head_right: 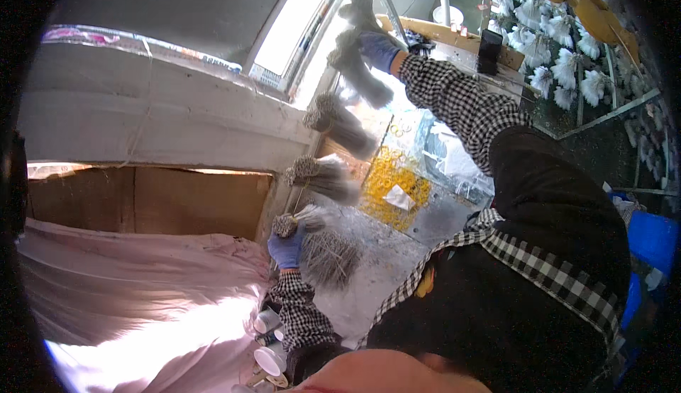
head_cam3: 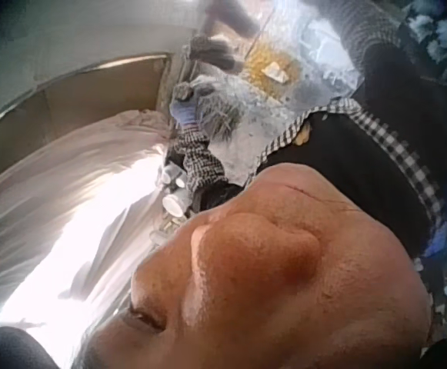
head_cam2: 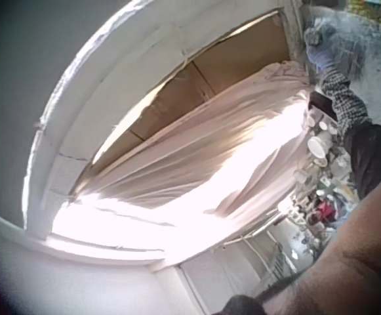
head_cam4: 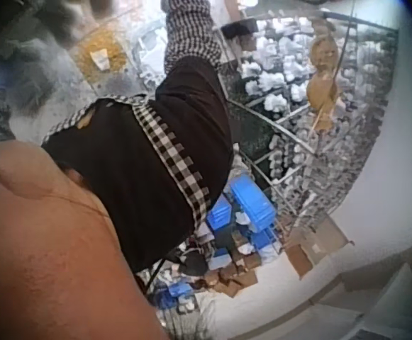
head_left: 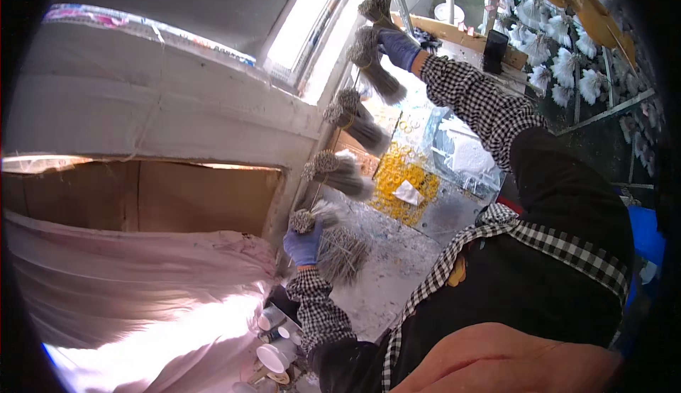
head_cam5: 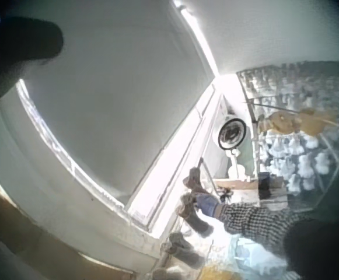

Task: Processing and binding bundles of synthetic bristles or fibers at a factory workbench.

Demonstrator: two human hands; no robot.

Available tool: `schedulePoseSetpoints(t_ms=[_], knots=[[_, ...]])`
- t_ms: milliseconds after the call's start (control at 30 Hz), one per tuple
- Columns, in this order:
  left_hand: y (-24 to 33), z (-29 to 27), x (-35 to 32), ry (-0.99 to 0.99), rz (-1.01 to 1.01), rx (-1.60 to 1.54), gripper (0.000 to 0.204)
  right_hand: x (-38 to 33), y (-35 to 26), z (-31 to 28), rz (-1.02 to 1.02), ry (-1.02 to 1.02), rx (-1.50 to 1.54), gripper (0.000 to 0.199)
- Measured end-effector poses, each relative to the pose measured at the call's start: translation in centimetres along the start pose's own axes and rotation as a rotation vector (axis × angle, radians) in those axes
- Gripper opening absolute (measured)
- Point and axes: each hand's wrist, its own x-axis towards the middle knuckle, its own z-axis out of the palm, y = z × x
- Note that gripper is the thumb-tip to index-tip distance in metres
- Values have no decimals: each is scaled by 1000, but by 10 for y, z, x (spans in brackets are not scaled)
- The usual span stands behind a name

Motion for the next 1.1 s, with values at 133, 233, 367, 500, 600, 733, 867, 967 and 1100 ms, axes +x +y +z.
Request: schedulePoseSetpoints(t_ms=[133,233,367,500,600,733,867,967,1100], knots=[[-28,-16,10,-30,81,14,50,4,-43,-20,-129,-2,33,35],[-40,-38,25,-115,63,-75,48,15,-40,-3,-88,-67,-50,32],[-28,-37,63,-135,172,-166,37,21,23,18,-230,297,-105,7],[-58,-41,53,-132,146,-281,35,27,-33,32,5,72,295,14],[-110,-50,41,-142,28,-560,36,36,-61,36,271,21,892,15],[-49,-78,64,-189,61,-349,42,15,-20,41,55,179,307,19],[-97,-121,4,-40,-24,-56,44,-5,-136,25,211,26,466,15],[-83,-135,-24,-115,-94,-124,44,-40,-134,20,405,154,914,17],[-28,-183,-35,-145,181,-147,45,-94,-94,36,364,256,977,20]])
